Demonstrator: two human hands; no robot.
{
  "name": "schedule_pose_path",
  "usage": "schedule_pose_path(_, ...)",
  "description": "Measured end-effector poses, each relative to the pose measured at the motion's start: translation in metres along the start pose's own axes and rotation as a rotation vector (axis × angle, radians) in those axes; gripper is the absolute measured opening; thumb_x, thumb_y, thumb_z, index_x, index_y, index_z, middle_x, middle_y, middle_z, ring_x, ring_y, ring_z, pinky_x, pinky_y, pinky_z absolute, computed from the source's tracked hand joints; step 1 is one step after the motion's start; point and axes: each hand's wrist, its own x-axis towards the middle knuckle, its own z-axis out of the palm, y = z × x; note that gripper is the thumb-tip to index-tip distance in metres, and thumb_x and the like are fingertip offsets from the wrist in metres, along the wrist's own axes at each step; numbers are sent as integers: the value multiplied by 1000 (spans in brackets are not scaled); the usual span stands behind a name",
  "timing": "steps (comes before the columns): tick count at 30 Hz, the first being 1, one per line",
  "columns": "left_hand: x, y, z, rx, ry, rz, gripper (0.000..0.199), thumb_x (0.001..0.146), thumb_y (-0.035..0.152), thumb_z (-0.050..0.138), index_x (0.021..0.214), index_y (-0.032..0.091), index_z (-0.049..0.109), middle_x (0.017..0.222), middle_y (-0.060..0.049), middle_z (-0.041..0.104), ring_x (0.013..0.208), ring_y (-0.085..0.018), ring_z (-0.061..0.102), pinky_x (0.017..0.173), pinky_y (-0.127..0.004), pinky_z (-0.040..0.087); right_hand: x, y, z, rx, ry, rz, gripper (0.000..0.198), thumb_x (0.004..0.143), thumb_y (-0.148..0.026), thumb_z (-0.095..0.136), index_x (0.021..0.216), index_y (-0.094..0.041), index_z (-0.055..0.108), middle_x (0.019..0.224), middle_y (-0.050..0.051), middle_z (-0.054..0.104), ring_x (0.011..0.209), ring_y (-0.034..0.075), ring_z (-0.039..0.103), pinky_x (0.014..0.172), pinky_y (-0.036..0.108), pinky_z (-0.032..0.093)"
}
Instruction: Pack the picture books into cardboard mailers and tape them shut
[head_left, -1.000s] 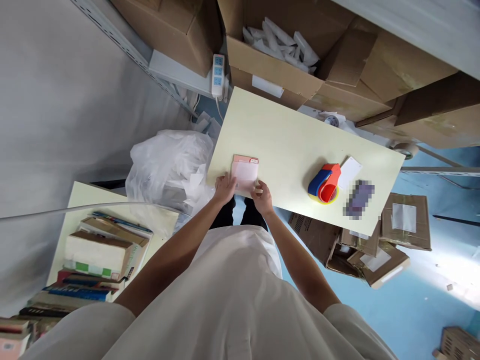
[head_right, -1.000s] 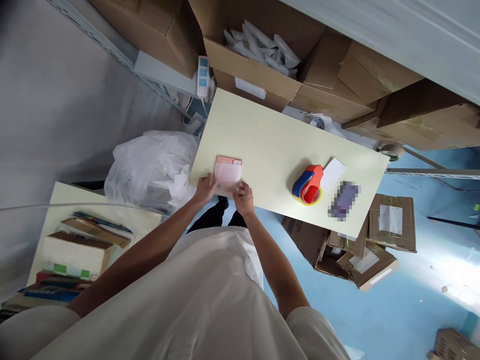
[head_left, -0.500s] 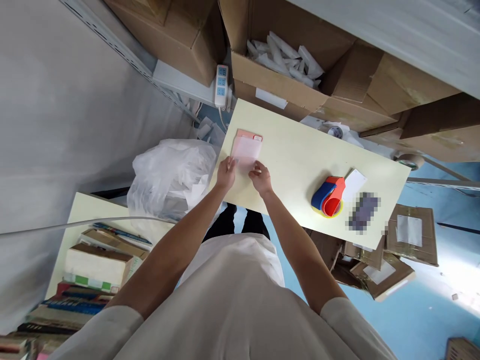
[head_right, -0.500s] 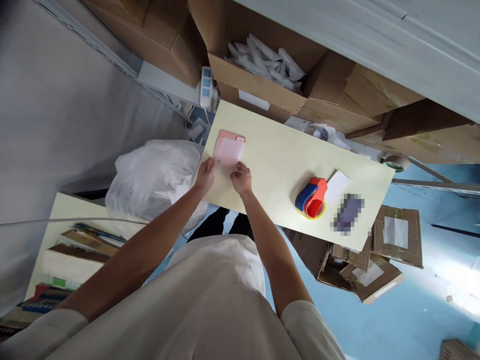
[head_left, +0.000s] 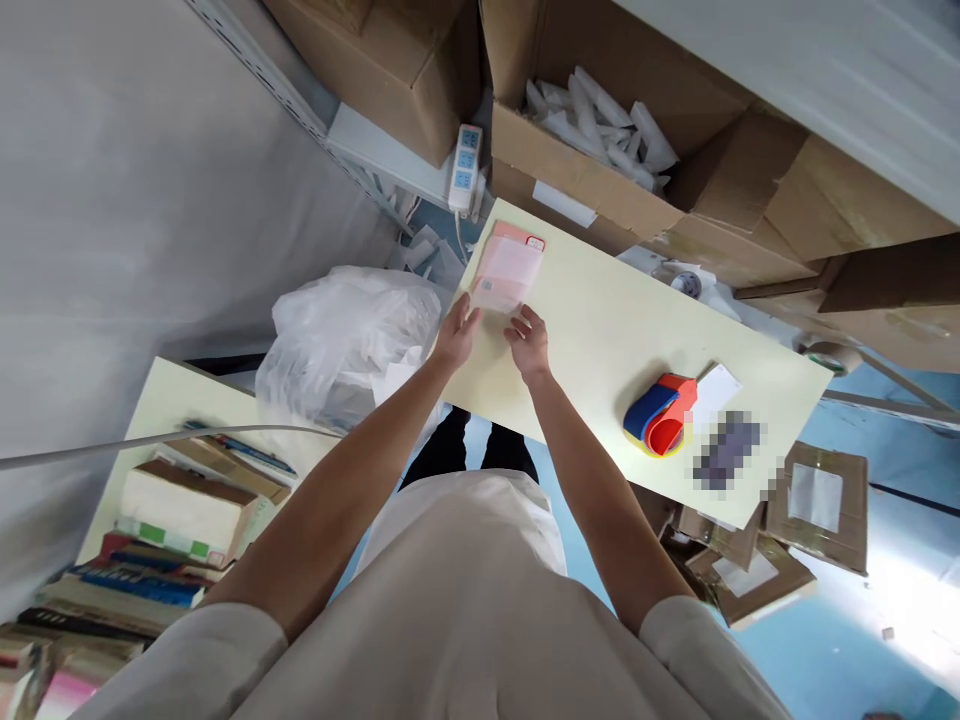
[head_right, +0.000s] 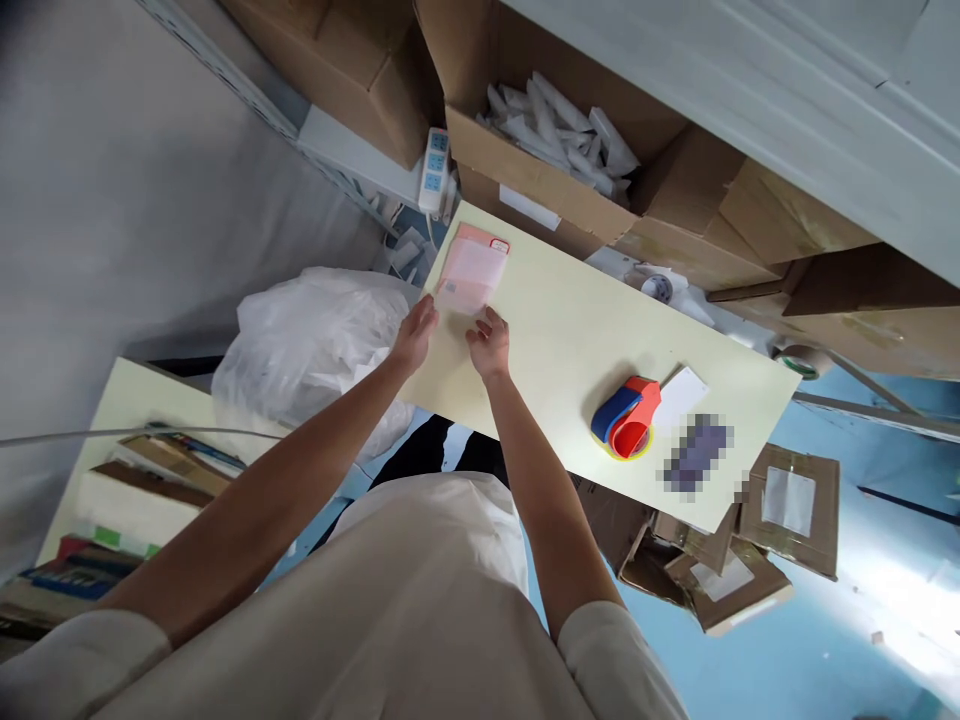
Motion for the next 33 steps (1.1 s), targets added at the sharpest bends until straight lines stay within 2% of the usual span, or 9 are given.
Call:
schedule_pose_path(4, -49, -11, -10, -40, 63, -99, 69, 81, 62, 56, 133, 18, 50, 145, -15, 46, 136, -30, 41, 112, -44, 34, -39, 6, -9, -67, -43, -25, 57, 77, -25, 57, 133, -24, 46, 137, 12, 44, 110, 20, 59, 89, 36, 54)
schedule_pose_path(8, -118, -21, -24, -67, 113, -227, 60, 73, 58, 67, 118, 19, 61, 125, -15, 63, 119, -30, 58, 102, -43, 45, -83, 20, -23, -192, -139, -53, 44, 80, -26, 54, 124, -22, 53, 125, 12, 55, 88, 15, 63, 78, 33, 56)
schedule_pose_path(14, -207, -41, -24, -229, 349, -423, 52, 69, 55, 70, 107, 20, 65, 101, -12, 71, 95, -26, 68, 92, -43, 50, -123, 39, -44, -349, -319, -50, 33, 78, -26, 54, 111, -20, 59, 101, 6, 65, 71, 12, 62, 72, 30, 54)
schedule_pose_path(17, -236, -37, -25, -276, 416, -438, 48, 71, 53, 69, 105, 19, 65, 98, -11, 71, 88, -24, 68, 87, -42, 51, -138, 36, -51, -396, -354, -55, 31, 79, -29, 54, 108, -20, 60, 98, 6, 67, 75, 14, 63, 74, 31, 54)
schedule_pose_path(20, -259, -25, -36, -314, 448, -364, 43, 71, 49, 69, 102, 20, 66, 94, -9, 71, 85, -23, 67, 82, -39, 52, -157, 27, -47, -444, -401, -129, 30, 79, -33, 54, 105, -19, 61, 96, 7, 67, 79, 17, 64, 78, 34, 53)
schedule_pose_path(24, -305, -17, -71, -380, 550, -208, 38, 71, 44, 70, 101, 21, 65, 94, -9, 71, 84, -21, 67, 78, -36, 53, -195, 17, -7, -450, -483, -281, 30, 78, -37, 56, 101, -20, 62, 92, 7, 67, 76, 18, 63, 75, 35, 53)
schedule_pose_path(28, -386, -33, -123, -482, 693, -50, 34, 72, 45, 69, 95, 20, 64, 80, -6, 70, 71, -19, 66, 71, -34, 53, -266, 23, 68, -415, -626, -422, 29, 77, -38, 58, 99, -20, 63, 90, 7, 68, 74, 18, 62, 73, 34, 53)
schedule_pose_path(30, -435, -48, -151, -511, 793, -33, 30, 72, 46, 69, 85, 19, 64, 69, -4, 68, 60, -16, 62, 64, -32, 52, -313, 34, 110, -408, -760, -469, 28, 77, -39, 58, 99, -20, 62, 89, 6, 68, 75, 18, 63, 74, 34, 53)
schedule_pose_path(33, -509, -74, -187, -572, 1063, -58, 32, 71, 50, 68, 72, 19, 61, 61, -2, 65, 52, -13, 58, 57, -29, 49, -386, 55, 163, -468, -1050, -502, 27, 79, -38, 58, 98, -21, 63, 88, 5, 68, 75, 17, 63, 73, 32, 53)
